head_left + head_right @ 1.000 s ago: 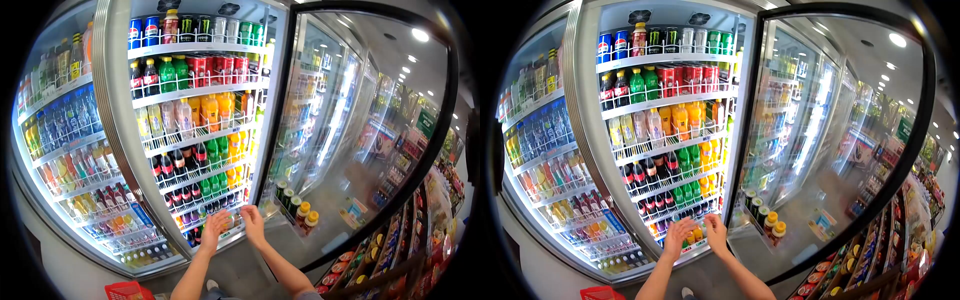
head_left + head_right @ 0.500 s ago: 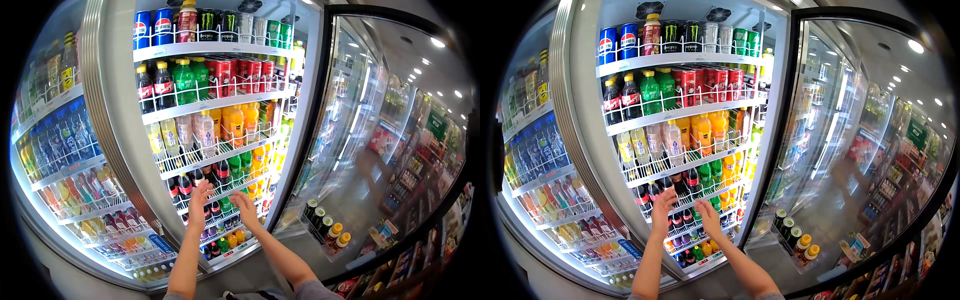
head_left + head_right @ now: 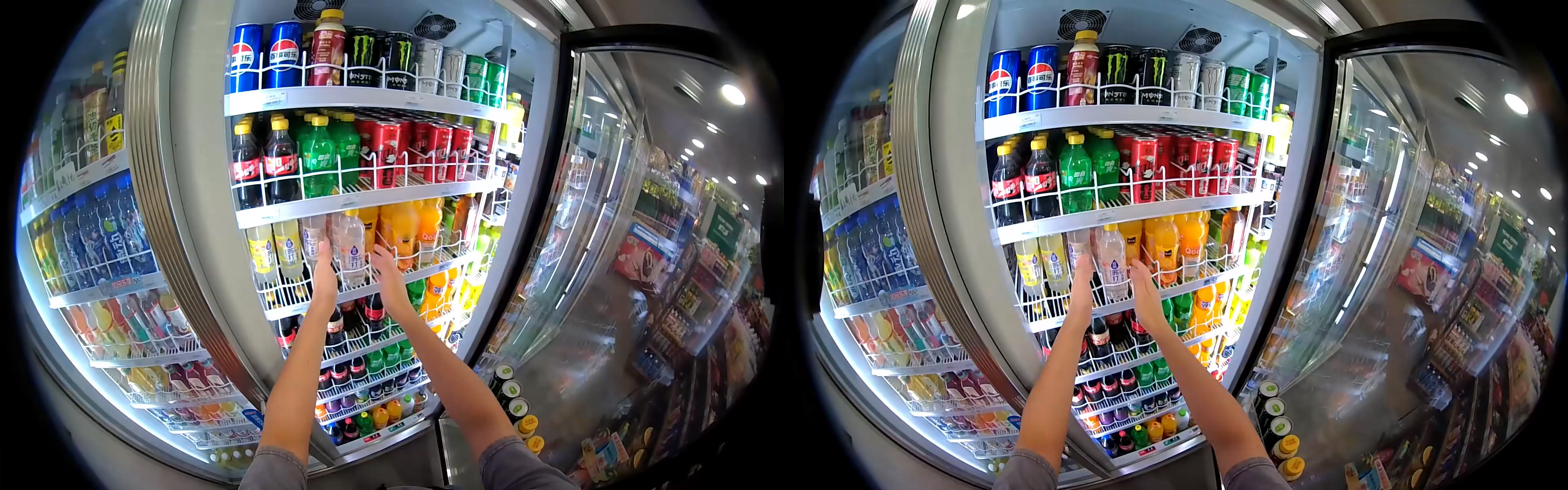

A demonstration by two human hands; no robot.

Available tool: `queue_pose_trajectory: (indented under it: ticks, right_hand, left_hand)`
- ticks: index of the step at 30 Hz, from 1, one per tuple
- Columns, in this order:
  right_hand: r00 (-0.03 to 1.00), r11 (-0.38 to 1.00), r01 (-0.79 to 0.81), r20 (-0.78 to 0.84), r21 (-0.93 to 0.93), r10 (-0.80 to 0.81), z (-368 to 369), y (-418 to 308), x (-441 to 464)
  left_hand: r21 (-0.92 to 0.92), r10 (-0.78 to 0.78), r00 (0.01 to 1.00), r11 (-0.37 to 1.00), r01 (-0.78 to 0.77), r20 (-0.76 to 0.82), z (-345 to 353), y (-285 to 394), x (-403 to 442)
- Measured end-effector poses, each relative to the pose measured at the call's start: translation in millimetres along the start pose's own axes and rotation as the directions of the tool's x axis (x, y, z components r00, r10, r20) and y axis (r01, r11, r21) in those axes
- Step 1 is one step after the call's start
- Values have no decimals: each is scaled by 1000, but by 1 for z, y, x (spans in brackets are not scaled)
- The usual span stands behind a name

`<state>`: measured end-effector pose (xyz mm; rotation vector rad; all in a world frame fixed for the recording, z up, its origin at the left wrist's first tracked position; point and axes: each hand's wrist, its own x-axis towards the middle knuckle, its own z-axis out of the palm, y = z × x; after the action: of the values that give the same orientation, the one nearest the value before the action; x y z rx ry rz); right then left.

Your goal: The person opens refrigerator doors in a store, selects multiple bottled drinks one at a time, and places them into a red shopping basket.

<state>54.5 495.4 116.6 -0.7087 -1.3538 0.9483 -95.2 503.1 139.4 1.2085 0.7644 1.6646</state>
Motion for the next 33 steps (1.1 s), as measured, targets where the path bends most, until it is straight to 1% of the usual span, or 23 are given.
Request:
queue_pose_trajectory:
  ticks: [2,3,5,6,7,9,13,15,16,17,18,19,20,21,23,24,25,26,27,29,30,31,33]
  right_hand:
    - [990,979,117,-63,-167,-129,12,8,25]
    - [989,979,120,-65,-163,-132,17,15,38]
    - [943,862,272,-62,-427,-328,23,26,58]
    - [970,873,172,-75,-456,-230,25,20,65]
    - [969,872,175,-75,-456,-234,27,16,70]
    - [991,802,34,-81,-597,-102,31,11,75]
    - [972,775,136,-67,-617,-225,30,20,62]
    - [905,833,306,-131,-461,-405,35,26,41]
    - [879,856,366,-168,-366,-447,42,11,27]
    - [879,859,364,-173,-360,-445,46,4,20]
    - [856,858,417,-186,-301,-482,47,1,10]
    - [831,848,469,-202,-248,-519,46,-7,-1]
    - [818,815,455,-193,-359,-541,41,-17,-11]
    - [818,813,450,-194,-370,-541,37,-24,-18]
    - [883,892,397,-177,-214,-435,27,-37,-31]
    - [919,926,357,-129,-126,-372,23,-48,-38]
    - [923,928,345,-133,-138,-362,18,-55,-43]
    - [954,960,281,-101,-14,-281,14,-59,-48]
    - [978,972,208,-60,108,-202,10,-65,-54]
    - [975,975,221,-42,36,-220,2,-77,-71]
    - [987,987,160,-11,-2,-160,-5,-79,-83]
    - [995,994,101,14,-43,-100,-9,-79,-95]
    - [997,993,-56,37,-99,60,-24,-66,-120]
  left_hand:
    - [42,4,999,999,-6,37,4,5,9]
    - [47,7,999,999,-8,39,3,1,16]
    - [-75,39,995,997,-32,95,0,-15,32]
    - [-61,89,992,995,-83,91,4,-13,30]
    - [-61,92,991,994,-87,93,1,-17,33]
    - [-70,-187,981,979,190,52,-6,-24,33]
    - [77,-111,980,992,99,166,-18,-23,14]
    - [82,-145,973,988,132,181,-27,-14,-6]
    - [128,-56,968,991,25,244,-30,-8,-12]
    - [165,31,949,983,-86,313,-31,-5,-15]
    - [182,97,944,970,-160,314,-32,-10,-19]
    - [323,141,934,912,-252,329,-28,-6,-24]
    - [413,200,908,840,-352,367,-29,-12,-27]
    - [488,256,875,748,-449,412,-26,-14,-31]
    - [550,311,860,668,-501,405,-18,-20,-41]
    - [490,225,885,764,-419,407,-12,-11,-53]
    - [427,134,900,845,-322,414,-6,-6,-64]
    - [336,177,916,891,-304,359,1,-16,-73]
    - [225,154,927,944,-240,342,7,-16,-84]
    - [163,-35,945,986,-19,326,17,-10,-108]
    - [70,-20,939,998,-4,344,21,-12,-117]
    - [62,-21,934,998,-1,355,25,-8,-125]
    - [-76,-251,872,948,309,420,34,3,-141]
